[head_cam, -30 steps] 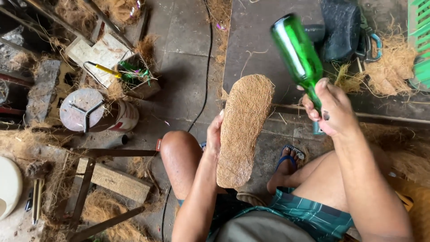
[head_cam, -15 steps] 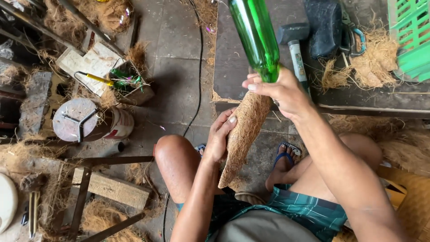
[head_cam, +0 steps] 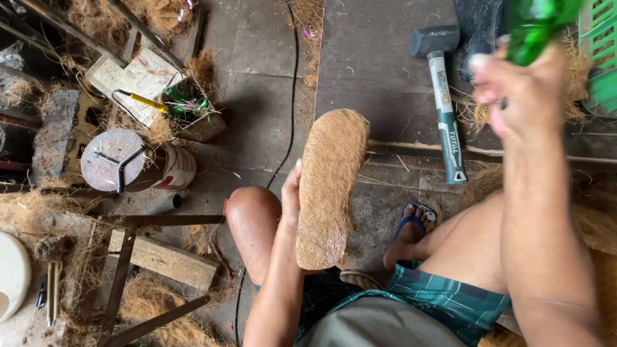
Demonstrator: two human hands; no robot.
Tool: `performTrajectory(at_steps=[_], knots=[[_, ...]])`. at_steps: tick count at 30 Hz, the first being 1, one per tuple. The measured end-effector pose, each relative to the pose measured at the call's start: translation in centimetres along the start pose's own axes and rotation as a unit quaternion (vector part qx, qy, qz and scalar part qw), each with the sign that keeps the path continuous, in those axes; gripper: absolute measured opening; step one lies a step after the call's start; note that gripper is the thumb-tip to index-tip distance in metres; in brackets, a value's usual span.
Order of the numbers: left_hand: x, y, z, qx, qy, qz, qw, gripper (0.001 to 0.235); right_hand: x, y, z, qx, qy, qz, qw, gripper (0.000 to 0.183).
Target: The person uses a hairdryer to heat a coconut fiber slipper, then hammers and rubs it with a green bottle to shape and smooth the surface. The slipper is repeatedly inspected and adjusted by hand throughout the process.
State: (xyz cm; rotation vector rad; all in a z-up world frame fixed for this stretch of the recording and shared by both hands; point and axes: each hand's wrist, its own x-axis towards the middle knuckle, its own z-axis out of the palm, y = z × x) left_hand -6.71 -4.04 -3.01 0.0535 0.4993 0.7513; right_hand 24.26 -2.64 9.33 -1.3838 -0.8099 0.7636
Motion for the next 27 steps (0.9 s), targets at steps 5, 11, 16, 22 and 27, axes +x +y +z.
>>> performTrajectory(at_steps=[5, 11, 16, 22, 27], knots=[[1.0, 0.7, -1.6, -0.050, -0.024, 0.052, 0.997, 0.047, 2.2, 5.4, -9.9, -0.123, -0.008, -0.176, 0.977, 0.053], [1.2, -0.4, -0.6, -0.059, -0.015, 0.067, 0.996, 0.038, -8.3, 5.7, -4.9, -0.346, -0.077, -0.267, 0.896, 0.055], [-0.4, -3.4, -0.5, -0.046, 0.001, 0.074, 0.996, 0.037, -13.2, 10.1, -0.3, -0.066, -0.217, -0.234, 0.945, 0.057], [-0.5, -3.2, 0.8, -0.039, 0.014, 0.109, 0.993, 0.037, -11.0, 12.0, 0.7, 0.012, -0.232, -0.076, 0.970, 0.048], [1.0, -1.8, 2.1, -0.036, 0.034, 0.137, 0.989, 0.036, -9.4, 11.3, 1.3, 0.141, -0.164, 0.078, 0.973, 0.042]])
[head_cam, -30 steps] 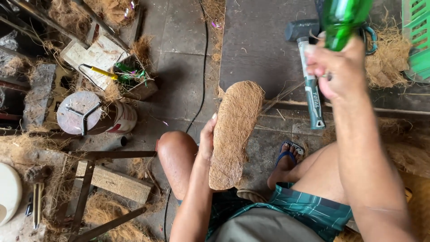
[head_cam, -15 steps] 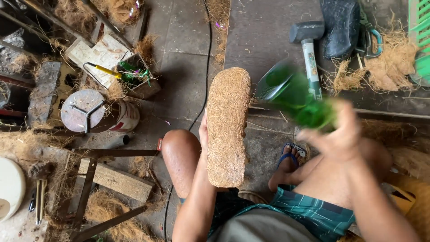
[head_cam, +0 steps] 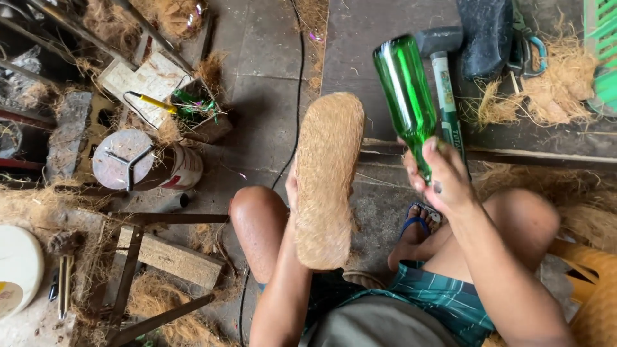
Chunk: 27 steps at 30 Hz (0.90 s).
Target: The person uses a hairdryer to heat a coconut fiber slipper, then hammers and rubs it with a green bottle to shape and smooth the surface. The slipper is repeatedly inspected and adjusted by hand throughout the process.
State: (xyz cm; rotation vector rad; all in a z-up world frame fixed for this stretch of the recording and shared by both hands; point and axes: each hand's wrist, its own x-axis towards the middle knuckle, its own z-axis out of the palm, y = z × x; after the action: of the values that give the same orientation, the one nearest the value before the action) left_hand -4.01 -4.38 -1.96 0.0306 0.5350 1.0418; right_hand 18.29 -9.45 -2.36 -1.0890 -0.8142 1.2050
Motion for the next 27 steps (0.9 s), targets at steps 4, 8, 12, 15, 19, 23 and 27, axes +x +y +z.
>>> performTrajectory(at_steps=[4, 8, 12, 15, 19, 23, 27], knots=[[0.8, 1.2, 0.0, 0.005, 0.003, 0.019, 1.000, 0.036, 3.1, -1.9, -0.8, -0.015, 0.037, -0.012, 0.999, 0.018], [2.8, 2.2, -1.9, 0.018, -0.033, -0.029, 0.999, 0.065, 5.6, -3.1, -2.0, -0.089, -0.100, -0.066, 0.989, 0.035], [3.0, 2.2, -2.6, 0.002, -0.049, -0.019, 0.999, 0.062, 5.0, -5.2, 0.4, -0.259, -0.051, -0.071, 0.962, 0.050], [4.1, 1.1, -4.3, 0.000, -0.043, -0.015, 0.999, 0.057, 2.0, -8.2, 4.8, -0.324, -0.025, -0.040, 0.945, 0.070], [2.0, 1.7, -0.9, 0.023, -0.031, -0.028, 0.999, 0.046, 0.4, -5.9, 5.0, -0.449, 0.006, -0.174, 0.876, 0.078], [0.7, 1.8, -0.1, 0.051, -0.020, 0.053, 0.997, 0.026, 0.3, -5.0, 4.1, -0.513, 0.003, -0.274, 0.813, 0.072], [3.1, 0.9, -1.1, 0.041, -0.031, 0.044, 0.998, 0.023, 1.5, -1.6, 1.7, -0.550, -0.014, -0.345, 0.761, 0.073]])
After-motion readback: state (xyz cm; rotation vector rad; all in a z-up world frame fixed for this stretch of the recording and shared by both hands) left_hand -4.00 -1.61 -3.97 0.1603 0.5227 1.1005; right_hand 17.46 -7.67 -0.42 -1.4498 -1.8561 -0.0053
